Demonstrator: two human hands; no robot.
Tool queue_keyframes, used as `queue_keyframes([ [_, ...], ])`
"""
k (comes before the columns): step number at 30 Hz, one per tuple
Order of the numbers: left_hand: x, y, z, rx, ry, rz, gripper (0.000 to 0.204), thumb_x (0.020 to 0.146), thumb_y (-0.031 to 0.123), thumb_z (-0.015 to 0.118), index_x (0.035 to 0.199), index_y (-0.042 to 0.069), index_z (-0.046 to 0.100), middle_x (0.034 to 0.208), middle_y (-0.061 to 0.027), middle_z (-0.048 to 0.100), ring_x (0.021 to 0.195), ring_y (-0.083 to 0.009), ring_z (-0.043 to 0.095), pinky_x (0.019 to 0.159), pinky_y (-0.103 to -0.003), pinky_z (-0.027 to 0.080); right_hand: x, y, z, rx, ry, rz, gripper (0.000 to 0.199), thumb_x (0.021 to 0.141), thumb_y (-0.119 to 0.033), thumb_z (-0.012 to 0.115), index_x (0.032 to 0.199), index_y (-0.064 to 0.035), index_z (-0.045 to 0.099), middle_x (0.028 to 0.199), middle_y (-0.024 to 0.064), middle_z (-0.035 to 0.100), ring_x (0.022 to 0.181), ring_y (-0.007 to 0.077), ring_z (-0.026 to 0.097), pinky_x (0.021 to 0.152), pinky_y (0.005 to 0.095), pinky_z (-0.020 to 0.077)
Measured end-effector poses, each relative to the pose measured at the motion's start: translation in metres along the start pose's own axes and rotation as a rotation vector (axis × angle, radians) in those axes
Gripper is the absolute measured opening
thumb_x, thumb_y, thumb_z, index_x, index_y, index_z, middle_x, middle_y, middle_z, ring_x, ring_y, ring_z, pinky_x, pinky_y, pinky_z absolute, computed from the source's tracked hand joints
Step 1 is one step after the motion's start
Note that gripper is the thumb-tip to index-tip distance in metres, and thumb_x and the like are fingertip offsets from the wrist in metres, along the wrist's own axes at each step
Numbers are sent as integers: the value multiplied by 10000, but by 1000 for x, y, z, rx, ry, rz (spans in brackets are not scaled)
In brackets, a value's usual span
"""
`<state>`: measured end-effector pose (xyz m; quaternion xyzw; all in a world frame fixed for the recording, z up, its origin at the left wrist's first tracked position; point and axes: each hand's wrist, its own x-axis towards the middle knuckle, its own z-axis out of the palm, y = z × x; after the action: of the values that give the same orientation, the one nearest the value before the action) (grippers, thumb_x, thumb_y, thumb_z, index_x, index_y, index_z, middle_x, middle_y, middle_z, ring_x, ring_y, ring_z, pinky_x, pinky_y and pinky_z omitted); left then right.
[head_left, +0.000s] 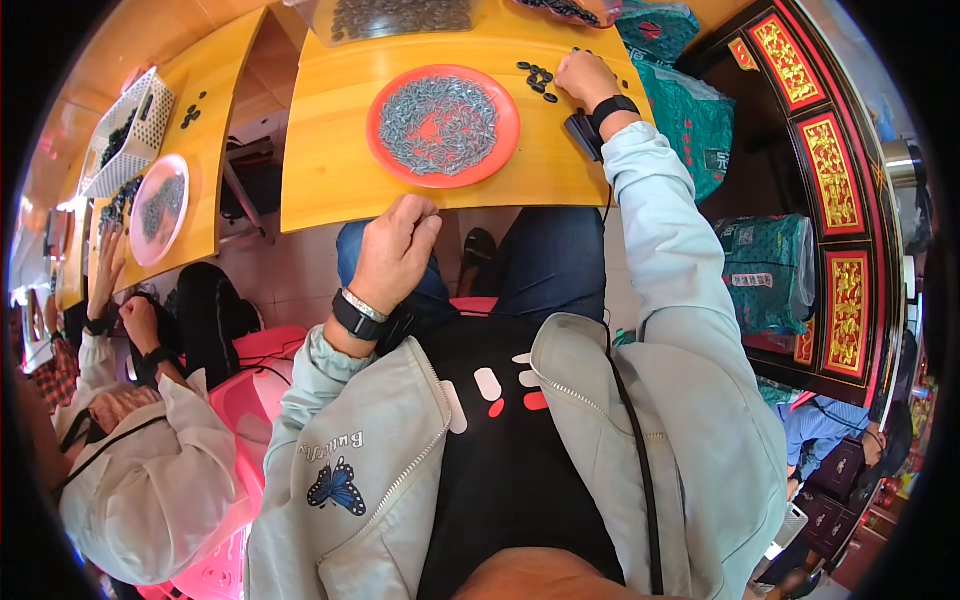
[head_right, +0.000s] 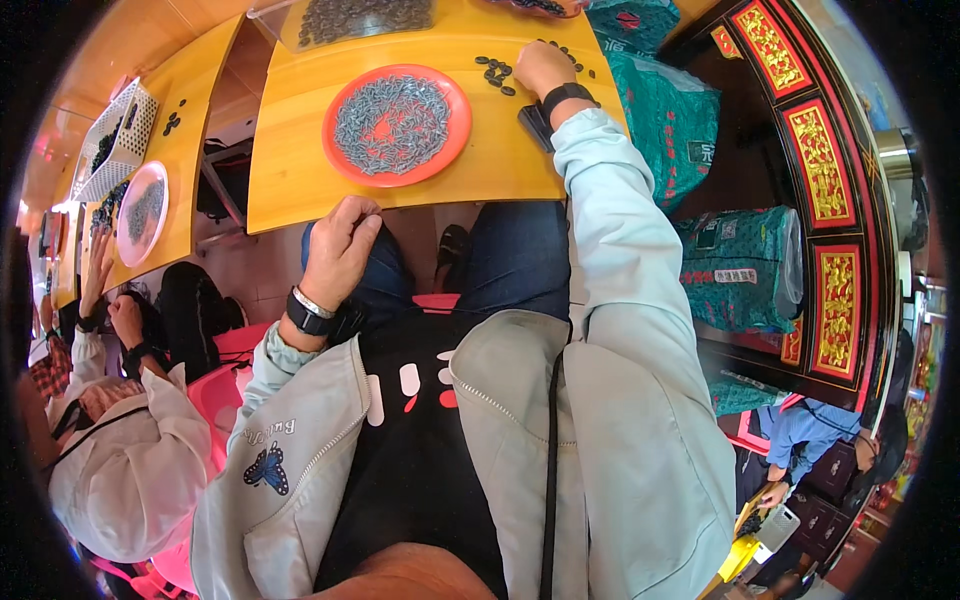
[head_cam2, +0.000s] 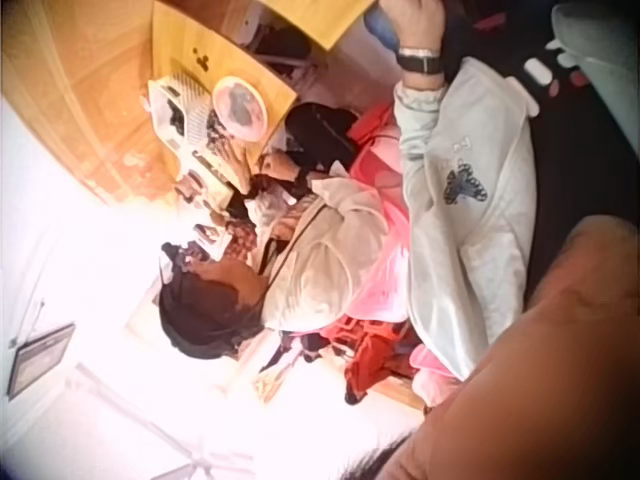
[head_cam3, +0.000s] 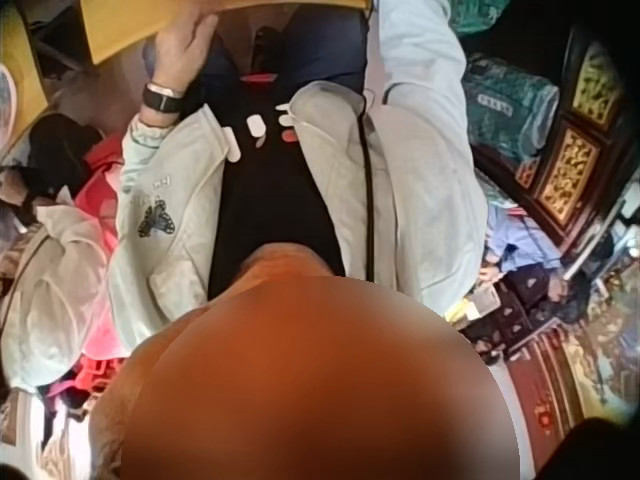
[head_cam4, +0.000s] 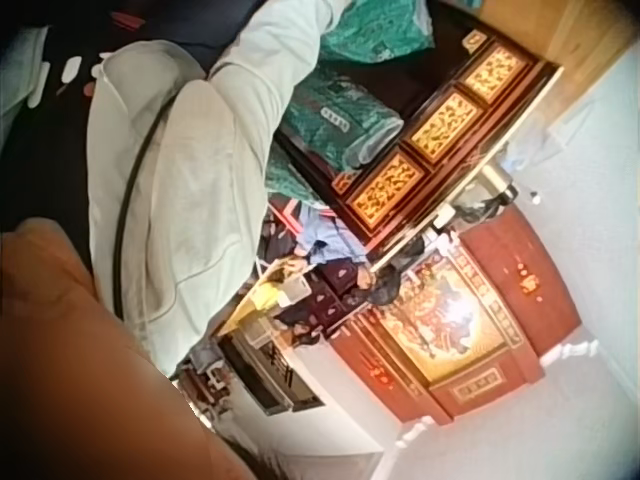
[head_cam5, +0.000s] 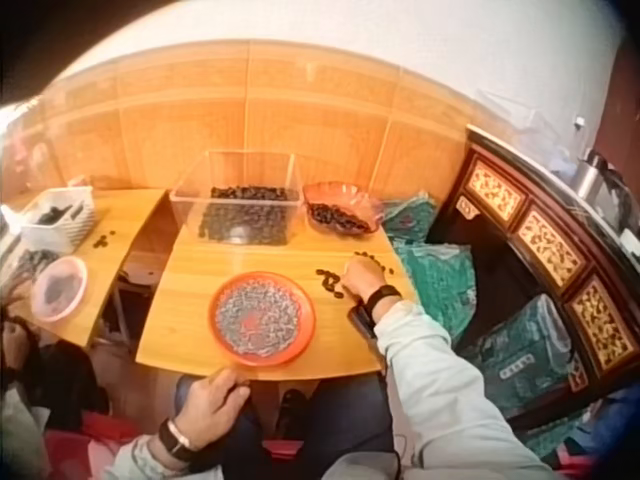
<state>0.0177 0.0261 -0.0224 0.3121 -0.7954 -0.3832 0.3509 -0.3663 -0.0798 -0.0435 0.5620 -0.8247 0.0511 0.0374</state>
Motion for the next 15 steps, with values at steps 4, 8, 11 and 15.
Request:
queue_keyframes([
  [4, -1, -1, -1, 6, 0, 2, 95, 821, 77, 555, 884, 10, 528, 782, -182, 572, 711, -366, 575, 616, -368, 464, 5, 2, 3, -3, -76, -37, 168, 734, -182, 596, 832, -74, 679, 892, 183, 641, 849, 355, 616, 732, 434, 491],
  [8, 1, 0, 1, -5, -8, 20, 97, 823, 82, 554, 884, 11, 527, 783, -184, 572, 711, -367, 574, 615, -377, 462, 10, 19, 8, -2, 27, -82, 112, 738, -178, 645, 812, -98, 671, 737, 127, 650, 726, 288, 630, 653, 392, 495],
  [11, -1, -2, 0, -5, 5, 0, 88, 818, 62, 552, 877, -2, 537, 758, -164, 567, 686, -312, 565, 619, -341, 452, -6, -1, -35, 588, -215, 41, 129, 783, -129, 632, 899, -74, 648, 688, 49, 623, 676, 151, 610, 620, 281, 492],
  [15, -2, -3, -1, -70, -12, -51, 95, 822, 78, 554, 873, 3, 527, 776, -181, 569, 706, -356, 572, 621, -367, 457, -38, -28, -71, 1039, -366, -121, 162, 827, -101, 614, 981, -49, 619, 725, -16, 594, 685, 47, 563, 637, 192, 470],
])
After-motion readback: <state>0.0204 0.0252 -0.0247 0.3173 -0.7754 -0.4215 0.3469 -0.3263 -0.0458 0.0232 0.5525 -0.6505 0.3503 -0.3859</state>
